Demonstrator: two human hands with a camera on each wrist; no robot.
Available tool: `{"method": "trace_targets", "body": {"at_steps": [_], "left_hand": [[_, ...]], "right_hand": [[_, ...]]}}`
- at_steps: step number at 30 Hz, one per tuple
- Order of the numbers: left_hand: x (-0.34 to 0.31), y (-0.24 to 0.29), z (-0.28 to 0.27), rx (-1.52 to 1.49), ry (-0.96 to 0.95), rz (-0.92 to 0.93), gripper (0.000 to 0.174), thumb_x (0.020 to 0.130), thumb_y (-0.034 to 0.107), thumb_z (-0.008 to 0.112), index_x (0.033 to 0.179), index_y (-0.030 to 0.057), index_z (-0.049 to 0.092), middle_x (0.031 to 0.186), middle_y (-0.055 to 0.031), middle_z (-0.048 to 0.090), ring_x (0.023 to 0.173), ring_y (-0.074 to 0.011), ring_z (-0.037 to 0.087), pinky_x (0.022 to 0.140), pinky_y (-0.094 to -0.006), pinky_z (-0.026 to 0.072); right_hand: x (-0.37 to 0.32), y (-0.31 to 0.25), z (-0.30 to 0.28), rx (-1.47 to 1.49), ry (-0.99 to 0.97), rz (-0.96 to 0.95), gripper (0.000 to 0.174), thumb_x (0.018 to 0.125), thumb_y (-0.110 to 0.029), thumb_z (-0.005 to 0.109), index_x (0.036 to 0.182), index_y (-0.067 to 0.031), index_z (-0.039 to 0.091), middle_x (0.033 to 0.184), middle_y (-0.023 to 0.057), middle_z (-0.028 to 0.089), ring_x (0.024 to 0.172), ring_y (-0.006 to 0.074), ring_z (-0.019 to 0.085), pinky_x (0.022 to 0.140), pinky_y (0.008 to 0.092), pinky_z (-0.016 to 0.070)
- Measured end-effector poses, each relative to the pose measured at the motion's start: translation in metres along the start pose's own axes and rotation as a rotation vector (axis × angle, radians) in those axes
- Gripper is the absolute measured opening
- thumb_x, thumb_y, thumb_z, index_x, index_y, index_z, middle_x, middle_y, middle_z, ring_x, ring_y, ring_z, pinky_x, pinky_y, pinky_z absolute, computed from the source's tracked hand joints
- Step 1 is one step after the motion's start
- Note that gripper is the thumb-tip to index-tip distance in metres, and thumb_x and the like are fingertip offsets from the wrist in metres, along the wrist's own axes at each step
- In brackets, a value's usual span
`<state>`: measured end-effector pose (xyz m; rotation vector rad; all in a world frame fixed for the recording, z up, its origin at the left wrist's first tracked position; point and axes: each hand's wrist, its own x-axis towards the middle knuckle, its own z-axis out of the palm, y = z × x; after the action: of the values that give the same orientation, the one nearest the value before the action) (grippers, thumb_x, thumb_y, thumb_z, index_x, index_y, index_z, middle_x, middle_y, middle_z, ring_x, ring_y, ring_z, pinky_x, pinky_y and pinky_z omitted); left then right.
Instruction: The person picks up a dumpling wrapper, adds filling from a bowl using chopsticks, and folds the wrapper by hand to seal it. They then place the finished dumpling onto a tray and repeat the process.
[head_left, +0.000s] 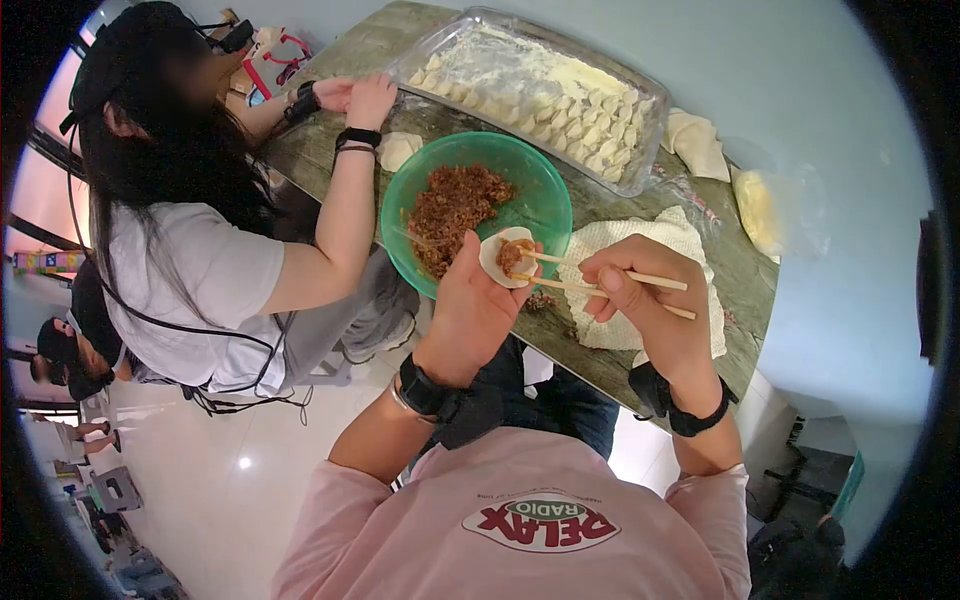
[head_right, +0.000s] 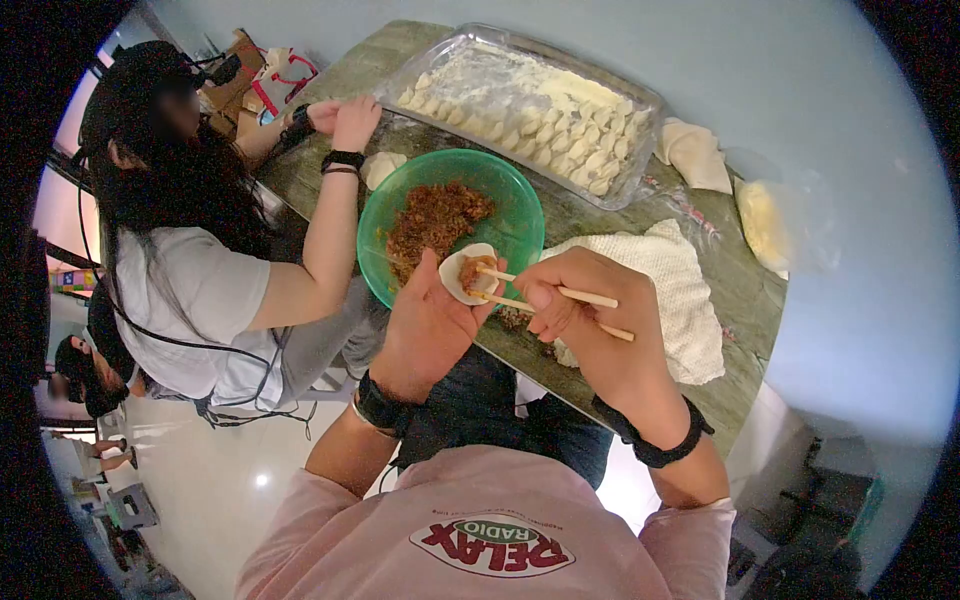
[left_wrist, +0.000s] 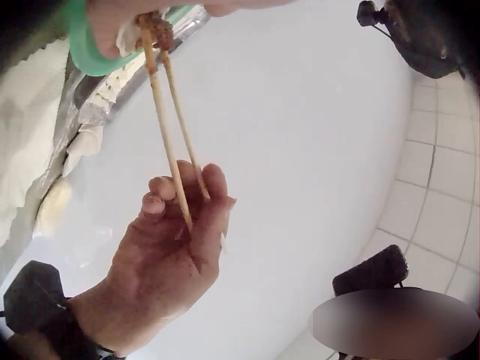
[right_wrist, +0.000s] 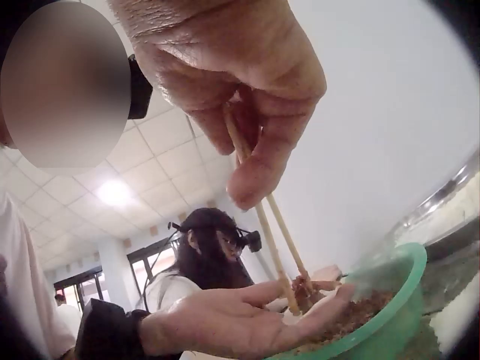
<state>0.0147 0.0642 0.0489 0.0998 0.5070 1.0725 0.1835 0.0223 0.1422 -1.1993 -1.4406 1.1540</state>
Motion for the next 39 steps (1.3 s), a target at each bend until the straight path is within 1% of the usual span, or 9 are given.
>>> {"method": "trace_targets", "body": {"at_steps": [11,14,16,22,26,29,31,36,39], "left_hand": [[-0.007,-0.008,0.007,-0.021,0.025,-0.041,0.053,0.098,0.041,0.025,0.122,-0.0029,0.042,0.119,-0.0158,0.053,0.115,-0.0258,0.049,0.101,-0.0377,0.0370],[-0.011,-0.009,0.010,-0.013,0.035,-0.078,0.052,0.098,0.041,0.025,0.122,-0.0025,0.042,0.121,-0.0145,0.052,0.116,-0.0255,0.048,0.101,-0.0377,0.0366],[-0.012,-0.008,0.010,0.013,-0.026,-0.077,0.051,0.098,0.040,0.027,0.123,-0.0021,0.042,0.123,-0.0138,0.050,0.117,-0.0253,0.047,0.101,-0.0380,0.0366],[-0.016,-0.012,0.020,-0.027,0.036,-0.044,0.051,0.098,0.040,0.027,0.124,-0.0021,0.040,0.123,-0.0139,0.050,0.118,-0.0253,0.046,0.101,-0.0381,0.0368],[-0.017,-0.013,0.019,-0.006,-0.030,-0.070,0.051,0.098,0.040,0.027,0.124,-0.0022,0.040,0.122,-0.0136,0.050,0.117,-0.0248,0.047,0.102,-0.0381,0.0366],[-0.017,-0.014,0.018,-0.006,-0.064,-0.079,0.050,0.099,0.039,0.027,0.124,-0.0020,0.040,0.122,-0.0133,0.050,0.117,-0.0243,0.047,0.102,-0.0381,0.0367],[-0.020,-0.015,0.023,0.004,0.011,-0.074,0.050,0.099,0.039,0.027,0.124,-0.0018,0.039,0.122,-0.0132,0.049,0.116,-0.0238,0.047,0.102,-0.0382,0.0364],[-0.024,-0.016,0.023,0.032,-0.040,-0.104,0.049,0.098,0.038,0.029,0.125,-0.0017,0.039,0.122,-0.0134,0.049,0.116,-0.0229,0.048,0.103,-0.0377,0.0362],[-0.026,-0.017,0.023,0.048,-0.032,-0.110,0.049,0.098,0.038,0.030,0.125,-0.0021,0.038,0.124,-0.0138,0.049,0.116,-0.0227,0.048,0.103,-0.0372,0.0367]], "right_hand": [[-0.012,-0.012,-0.016,0.032,0.122,-0.014,0.022,0.088,-0.019,0.059,0.088,0.0031,0.063,0.079,0.0068,0.059,0.063,0.0103,0.058,0.054,0.0208,0.0461],[-0.014,-0.009,-0.016,0.053,0.107,-0.040,0.024,0.087,-0.022,0.061,0.088,0.0024,0.064,0.079,0.0079,0.060,0.066,0.0128,0.059,0.056,0.0237,0.0461],[-0.016,-0.010,-0.019,-0.194,-0.019,-0.102,0.025,0.086,-0.023,0.061,0.088,0.0014,0.064,0.080,0.0090,0.060,0.069,0.0163,0.058,0.060,0.0279,0.0455],[-0.028,-0.008,-0.019,-0.301,0.108,-0.225,0.024,0.085,-0.024,0.061,0.087,-0.0003,0.064,0.083,0.0098,0.061,0.071,0.0214,0.058,0.062,0.0297,0.0451],[-0.033,-0.004,-0.016,-0.396,0.024,-0.277,0.025,0.086,-0.025,0.059,0.087,-0.0006,0.064,0.081,0.0104,0.060,0.072,0.0236,0.058,0.063,0.0292,0.0459],[-0.039,-0.003,-0.022,-0.330,0.119,-0.282,0.025,0.086,-0.025,0.060,0.087,-0.0010,0.065,0.081,0.0107,0.060,0.073,0.0232,0.058,0.063,0.0290,0.0458],[-0.038,-0.001,-0.024,-0.317,0.125,-0.261,0.026,0.085,-0.026,0.061,0.087,-0.0005,0.065,0.081,0.0107,0.060,0.073,0.0229,0.058,0.062,0.0292,0.0457],[-0.042,0.006,-0.033,-0.224,0.106,-0.283,0.032,0.086,-0.029,0.061,0.086,0.0028,0.064,0.080,0.0115,0.060,0.069,0.0204,0.059,0.059,0.0288,0.0460],[-0.045,0.006,-0.034,-0.043,0.216,-0.164,0.037,0.088,-0.031,0.059,0.084,0.0055,0.062,0.079,0.0115,0.059,0.065,0.0177,0.059,0.056,0.0267,0.0466]]}}
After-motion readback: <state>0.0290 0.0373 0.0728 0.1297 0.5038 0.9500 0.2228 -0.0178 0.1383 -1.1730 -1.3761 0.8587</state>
